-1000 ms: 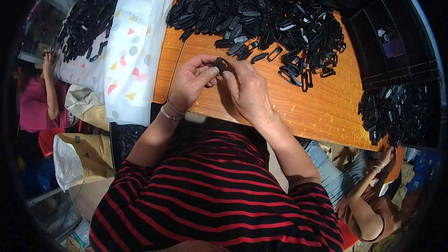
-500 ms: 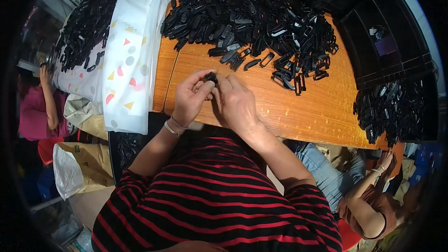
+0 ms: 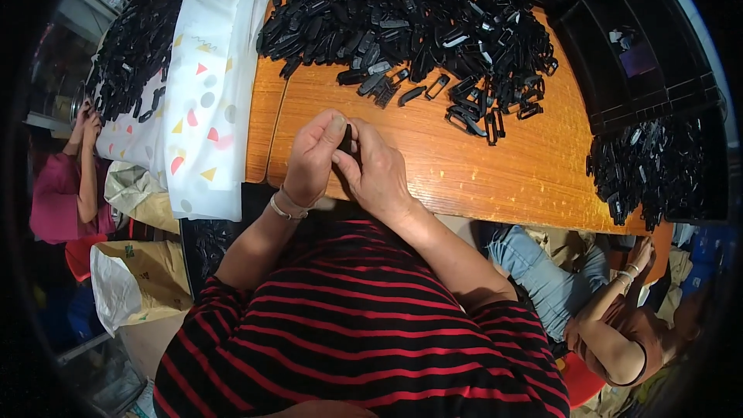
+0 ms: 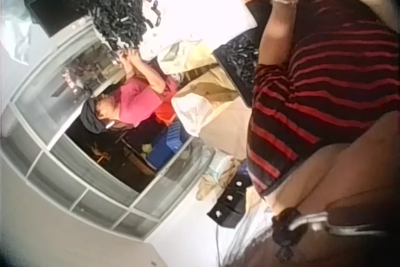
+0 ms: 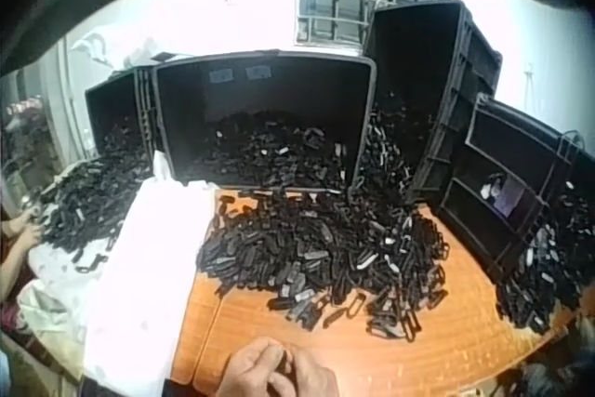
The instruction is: Assembling small black plastic clip components by hand on a wooden table.
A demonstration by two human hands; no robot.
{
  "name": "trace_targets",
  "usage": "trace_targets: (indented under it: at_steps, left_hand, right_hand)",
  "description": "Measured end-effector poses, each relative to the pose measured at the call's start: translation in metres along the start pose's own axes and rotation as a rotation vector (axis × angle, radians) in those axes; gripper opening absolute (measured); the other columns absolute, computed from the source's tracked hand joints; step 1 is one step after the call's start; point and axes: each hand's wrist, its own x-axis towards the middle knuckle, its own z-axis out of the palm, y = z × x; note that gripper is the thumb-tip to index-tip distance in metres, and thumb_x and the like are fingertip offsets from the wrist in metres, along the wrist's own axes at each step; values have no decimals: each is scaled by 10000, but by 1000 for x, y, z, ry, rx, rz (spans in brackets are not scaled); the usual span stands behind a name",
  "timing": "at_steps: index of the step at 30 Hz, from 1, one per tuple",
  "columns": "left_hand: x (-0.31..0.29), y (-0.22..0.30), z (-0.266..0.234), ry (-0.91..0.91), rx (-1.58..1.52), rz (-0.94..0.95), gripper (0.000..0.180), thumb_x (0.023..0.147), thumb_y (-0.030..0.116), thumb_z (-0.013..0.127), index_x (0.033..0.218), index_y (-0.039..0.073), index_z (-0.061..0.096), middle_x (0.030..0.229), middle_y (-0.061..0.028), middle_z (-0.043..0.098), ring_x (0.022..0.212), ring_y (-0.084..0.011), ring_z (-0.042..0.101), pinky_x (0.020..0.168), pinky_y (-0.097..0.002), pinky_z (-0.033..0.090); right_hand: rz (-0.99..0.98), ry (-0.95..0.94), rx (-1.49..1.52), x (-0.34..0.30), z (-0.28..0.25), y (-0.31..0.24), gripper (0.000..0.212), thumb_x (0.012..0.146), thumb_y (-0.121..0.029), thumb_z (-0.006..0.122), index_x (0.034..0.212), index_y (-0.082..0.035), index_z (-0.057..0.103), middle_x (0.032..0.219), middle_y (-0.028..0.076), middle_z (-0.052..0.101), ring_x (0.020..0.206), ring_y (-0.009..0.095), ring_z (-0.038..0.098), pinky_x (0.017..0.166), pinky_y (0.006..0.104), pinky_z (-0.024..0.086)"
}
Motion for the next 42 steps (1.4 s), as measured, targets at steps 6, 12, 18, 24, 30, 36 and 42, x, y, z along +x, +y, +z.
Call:
trace_targets:
  at_steps: [6, 12, 18, 24, 30, 36, 42]
  left_hand:
    - [9, -10, 5, -23, -8, -47, 243, 1001, 202, 497, 851, 23, 564, 740, 10, 540, 705, -56, 485, 650, -207, 416]
    - [43, -10, -12, 40, 303, -64, 181, 952, 198, 556, 948, 26, 613, 765, -58, 617, 684, -151, 605, 636, -282, 481]
    - [67, -4, -4, 41, 1282, 334, 170, 835, 170, 669, 972, 77, 633, 906, -115, 614, 770, -326, 626, 643, -398, 500]
    - [65, -10, -10, 97, 1340, 288, 181, 813, 144, 689, 973, 78, 635, 909, -102, 612, 767, -314, 630, 651, -403, 499]
    - [57, 0, -19, 57, 1284, 255, 196, 807, 72, 678, 996, 92, 628, 951, -97, 617, 780, -314, 631, 663, -390, 494]
    - [47, 3, -27, 123, 1207, 322, 157, 825, 75, 665, 977, 79, 625, 966, -102, 637, 806, -320, 639, 673, -395, 494]
    - [48, 6, -8, 217, 1306, -15, 292, 828, 338, 697, 893, 60, 631, 731, -140, 661, 709, -332, 651, 613, -413, 492]
  right_hand:
    - [40, 13, 60, 0, -3, 21, 380, 827, -171, 703, 1136, -7, 556, 884, 170, 613, 772, 329, 629, 663, 394, 500]
    - [-37, -108, -289, 31, -57, 31, 305, 855, -114, 681, 1130, -1, 615, 935, 151, 631, 819, 243, 664, 705, 333, 532]
    - [-120, -101, -732, 57, -77, 53, 224, 797, -51, 691, 1011, 1, 648, 928, 162, 586, 752, 348, 641, 655, 391, 532]
    - [-66, -188, -699, 43, -76, 50, 168, 777, -52, 710, 892, 14, 606, 884, 177, 576, 703, 361, 626, 600, 416, 512]
    - [1, -153, -585, 31, -66, 49, 175, 805, -107, 705, 847, 12, 584, 876, 187, 596, 713, 364, 631, 607, 431, 506]
    - [39, -138, -674, 33, -64, 33, 177, 813, -125, 698, 905, -1, 611, 916, 185, 616, 736, 365, 639, 625, 429, 516]
    - [-6, -272, -676, 39, -60, 34, 224, 801, -129, 711, 969, -15, 616, 926, 177, 628, 759, 361, 646, 642, 428, 523]
